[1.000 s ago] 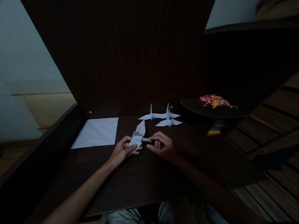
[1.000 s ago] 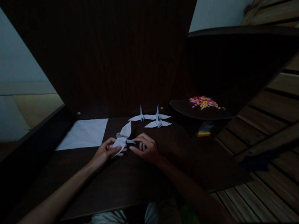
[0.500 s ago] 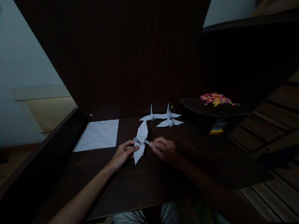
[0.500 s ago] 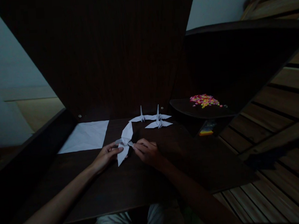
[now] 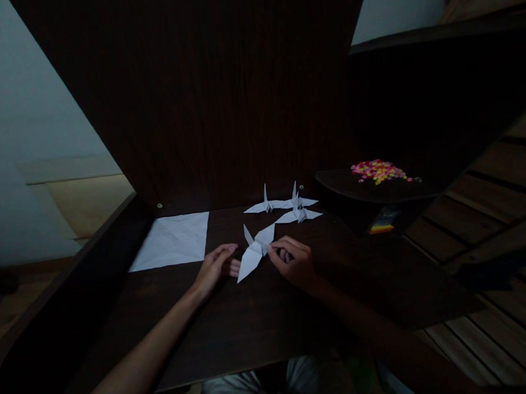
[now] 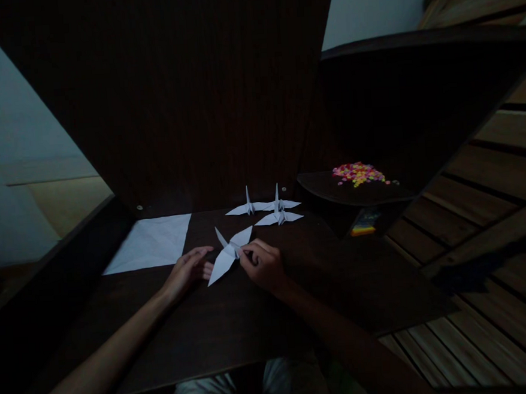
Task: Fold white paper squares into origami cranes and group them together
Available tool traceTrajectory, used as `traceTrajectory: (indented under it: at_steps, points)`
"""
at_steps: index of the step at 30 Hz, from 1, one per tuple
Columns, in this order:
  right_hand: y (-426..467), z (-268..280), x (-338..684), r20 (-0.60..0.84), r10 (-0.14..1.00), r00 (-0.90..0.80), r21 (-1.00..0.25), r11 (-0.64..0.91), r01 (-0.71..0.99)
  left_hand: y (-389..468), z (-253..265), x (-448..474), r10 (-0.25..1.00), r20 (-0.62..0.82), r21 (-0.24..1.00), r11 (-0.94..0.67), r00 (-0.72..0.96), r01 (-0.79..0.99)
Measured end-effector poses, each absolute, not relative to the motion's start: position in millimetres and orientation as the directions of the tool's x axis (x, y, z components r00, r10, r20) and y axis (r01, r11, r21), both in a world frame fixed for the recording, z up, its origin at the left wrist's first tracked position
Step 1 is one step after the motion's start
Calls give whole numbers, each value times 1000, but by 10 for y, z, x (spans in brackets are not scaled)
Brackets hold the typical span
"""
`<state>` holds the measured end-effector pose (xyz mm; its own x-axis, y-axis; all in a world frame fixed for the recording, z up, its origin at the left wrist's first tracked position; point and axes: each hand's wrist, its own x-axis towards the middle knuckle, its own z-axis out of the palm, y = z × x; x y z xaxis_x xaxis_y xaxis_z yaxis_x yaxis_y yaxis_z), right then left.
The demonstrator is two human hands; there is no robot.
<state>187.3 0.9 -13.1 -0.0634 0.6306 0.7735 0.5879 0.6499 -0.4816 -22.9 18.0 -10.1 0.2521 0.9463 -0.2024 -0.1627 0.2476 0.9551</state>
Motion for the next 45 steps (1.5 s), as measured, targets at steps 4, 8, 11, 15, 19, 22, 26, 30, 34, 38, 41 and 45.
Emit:
traceTrajectory:
  at_steps: [4,8,11,15,19,22,26,30,34,38,41,45]
  points:
    - [37,-94,1890,721,691,55,-590,570,572,209,-125,-252,986,-66,995,77,156,-63]
    - [80,-105,1919,657,742,130,-683,514,518,228,-138,-264,994,88,992,-93,60,88]
    - [124,-147,1942,507,850,143,-832,439,340,227,-143,-277,979,195,954,-202,52,223]
    - [151,-170,1971,433,899,66,-897,422,132,208,-166,-299,926,368,865,-375,85,334]
    - [96,-120,1969,587,809,-47,-782,580,229,175,-172,-310,805,571,702,-580,160,413]
    - [38,-83,1939,676,728,-111,-677,674,295,147,-149,-305,706,674,582,-689,219,432]
    - [-7,-72,1913,726,669,-160,-601,730,326,129,-129,-294,591,751,469,-791,293,392]
    - [-17,-87,1937,725,658,-201,-581,742,334,137,-131,-299,523,777,398,-839,350,372]
    - [-24,-102,1958,717,667,-204,-581,733,354,139,-118,-306,497,788,373,-855,363,361]
    - [-35,-111,1943,714,664,-221,-579,738,348,124,-85,-306,508,793,383,-845,337,373]
    - [-45,-97,1929,715,663,-223,-579,740,343,113,-65,-311,523,777,392,-837,349,381]
    - [-59,-62,1928,709,669,-224,-570,730,376,119,-65,-315,550,760,416,-821,346,392]
